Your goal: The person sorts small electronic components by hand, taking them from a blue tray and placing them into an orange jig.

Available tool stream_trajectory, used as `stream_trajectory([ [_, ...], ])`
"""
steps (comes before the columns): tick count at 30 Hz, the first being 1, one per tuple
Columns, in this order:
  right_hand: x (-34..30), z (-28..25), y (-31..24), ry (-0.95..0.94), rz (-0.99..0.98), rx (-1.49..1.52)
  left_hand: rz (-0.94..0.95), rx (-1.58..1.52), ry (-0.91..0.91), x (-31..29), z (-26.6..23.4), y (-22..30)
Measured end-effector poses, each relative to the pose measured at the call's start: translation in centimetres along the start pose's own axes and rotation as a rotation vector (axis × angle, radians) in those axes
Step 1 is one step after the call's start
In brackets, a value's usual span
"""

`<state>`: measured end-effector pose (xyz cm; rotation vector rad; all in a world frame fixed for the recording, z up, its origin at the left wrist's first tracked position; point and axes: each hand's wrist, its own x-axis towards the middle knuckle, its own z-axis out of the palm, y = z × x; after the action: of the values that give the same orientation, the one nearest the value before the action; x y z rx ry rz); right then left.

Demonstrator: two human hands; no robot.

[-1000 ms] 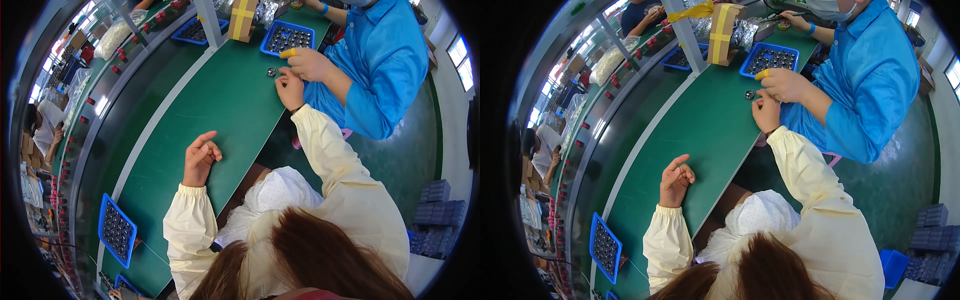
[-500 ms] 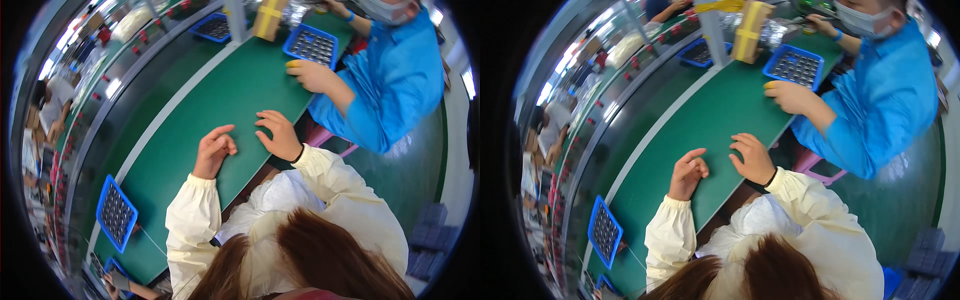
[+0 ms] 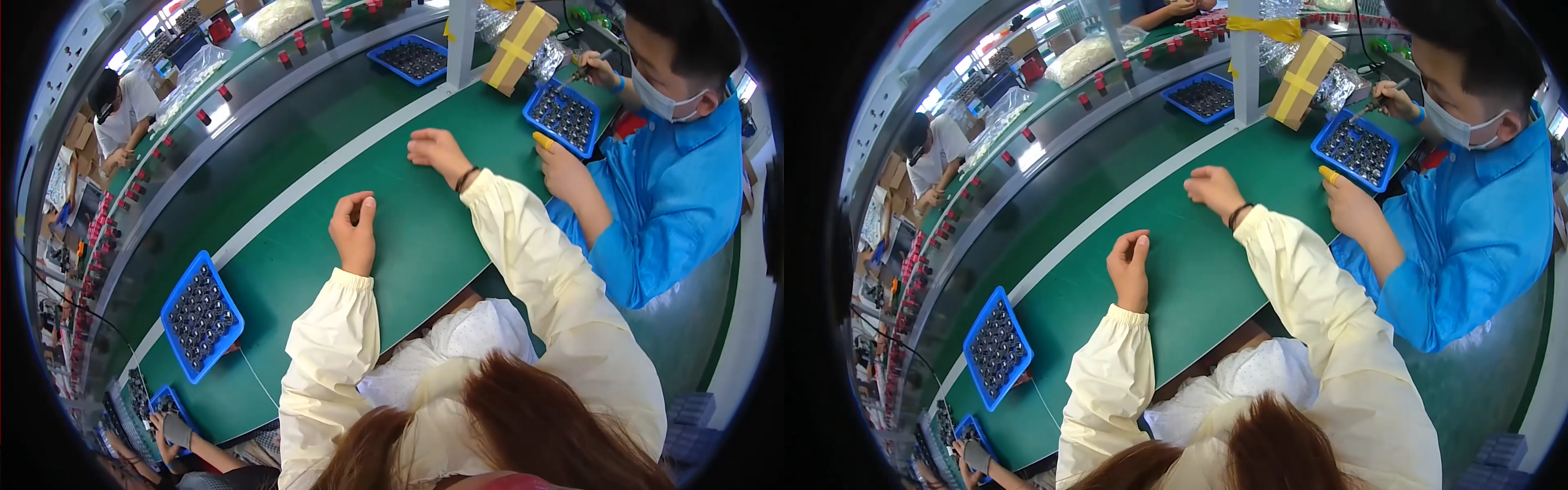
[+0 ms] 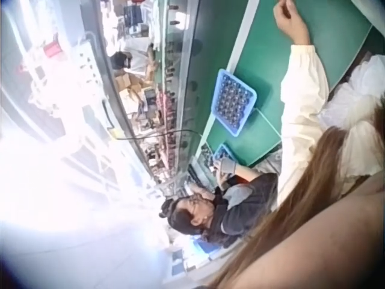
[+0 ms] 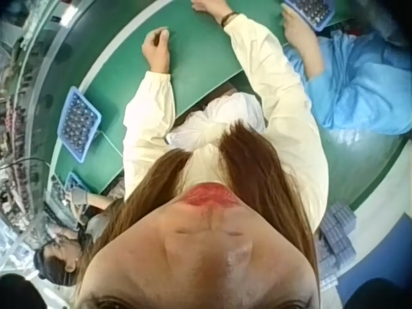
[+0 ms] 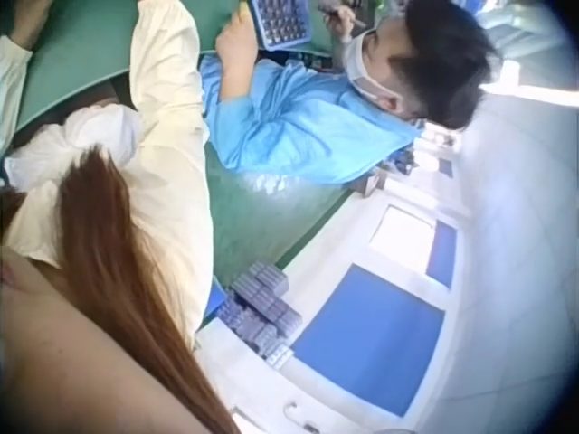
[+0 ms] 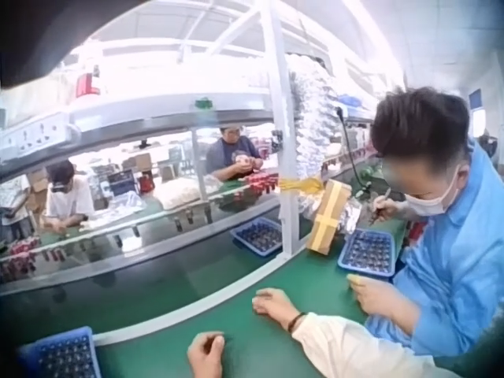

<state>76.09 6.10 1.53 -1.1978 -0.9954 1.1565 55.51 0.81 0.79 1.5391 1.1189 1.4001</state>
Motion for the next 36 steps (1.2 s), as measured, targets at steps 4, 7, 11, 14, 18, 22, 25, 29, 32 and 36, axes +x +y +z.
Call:
stream_trajectory([
  [4,7.6,-0.3,0.0,0.155,-0.021,0.277,-0.012,0.037,0.045,0.5,-0.2,-0.9],
  [7,12.9,-1.2,-1.0,0.202,0.062,0.271,0.022,0.018,-0.026,0.3,0.5,-0.3],
  [11,16.1,-1.5,-1.3,0.340,0.152,0.169,0.001,0.021,-0.017,0.3,0.5,-0.6],
  [14,18.6,-1.5,-0.5,0.432,0.172,0.208,0.014,0.039,-0.017,0.5,0.4,-0.4],
  [18,20.2,-2.3,-0.9,0.473,0.268,0.246,-0.014,0.040,-0.007,0.5,0.4,-0.6],
  [22,21.6,-3.6,-0.8,0.512,0.306,0.292,0.007,0.059,-0.016,0.6,0.7,-0.2],
  [25,21.6,-2.0,-0.6,0.566,0.304,0.224,-0.014,0.064,-0.007,0.4,0.5,-0.1],
  [29,19.8,-0.7,-0.4,0.631,0.131,0.245,-0.003,0.070,-0.006,0.4,0.7,0.2],
  [32,18.6,0.1,0.4,0.461,0.035,0.454,-0.023,0.045,0.015,0.5,0.6,0.1],
  [36,15.0,0.9,0.4,0.284,0.006,0.550,-0.058,0.035,0.049,1.0,0.1,-0.4],
])
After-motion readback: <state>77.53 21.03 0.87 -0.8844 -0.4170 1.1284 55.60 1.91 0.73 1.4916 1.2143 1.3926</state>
